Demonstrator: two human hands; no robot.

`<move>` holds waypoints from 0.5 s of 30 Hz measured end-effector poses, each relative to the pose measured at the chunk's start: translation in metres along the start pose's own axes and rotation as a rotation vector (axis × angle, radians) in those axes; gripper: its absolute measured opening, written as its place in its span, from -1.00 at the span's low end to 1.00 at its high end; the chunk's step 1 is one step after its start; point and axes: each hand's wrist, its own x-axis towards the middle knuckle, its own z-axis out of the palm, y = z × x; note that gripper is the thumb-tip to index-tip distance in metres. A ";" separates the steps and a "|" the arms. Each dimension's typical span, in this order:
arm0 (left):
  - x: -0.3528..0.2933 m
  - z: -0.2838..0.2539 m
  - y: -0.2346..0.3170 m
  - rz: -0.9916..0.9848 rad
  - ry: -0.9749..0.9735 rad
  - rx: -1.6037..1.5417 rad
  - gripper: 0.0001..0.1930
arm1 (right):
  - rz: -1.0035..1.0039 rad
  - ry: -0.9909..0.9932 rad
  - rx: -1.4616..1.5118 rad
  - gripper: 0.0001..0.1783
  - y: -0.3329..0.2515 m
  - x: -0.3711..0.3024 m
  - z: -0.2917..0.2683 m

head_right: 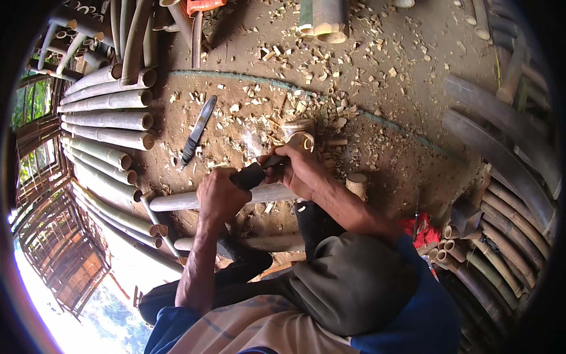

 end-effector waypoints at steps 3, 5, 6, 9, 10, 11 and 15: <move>0.005 -0.002 0.001 0.170 0.167 0.113 -0.86 | 0.002 -0.078 0.115 -0.77 -0.001 -0.010 0.000; 0.005 0.011 -0.012 0.291 0.310 0.059 -0.90 | 0.001 -0.064 0.144 -0.76 0.003 -0.012 0.000; 0.005 0.034 -0.025 0.281 0.341 -0.015 -0.89 | -0.012 -0.019 0.086 -0.76 0.007 -0.010 -0.004; -0.023 0.085 -0.033 -0.034 0.043 -0.495 -0.69 | 0.137 0.138 -0.500 -0.79 0.000 0.001 -0.001; -0.026 0.089 -0.033 -0.034 -0.035 -0.624 -0.52 | 0.173 0.164 -0.573 -0.78 -0.001 0.002 -0.001; -0.024 0.089 -0.036 -0.100 -0.106 -0.620 -0.47 | 0.160 0.155 -0.439 -0.77 -0.001 0.004 0.001; 0.020 0.001 -0.020 -0.008 -0.116 -0.105 -0.65 | 0.029 -0.032 -0.061 -0.72 0.002 0.010 -0.003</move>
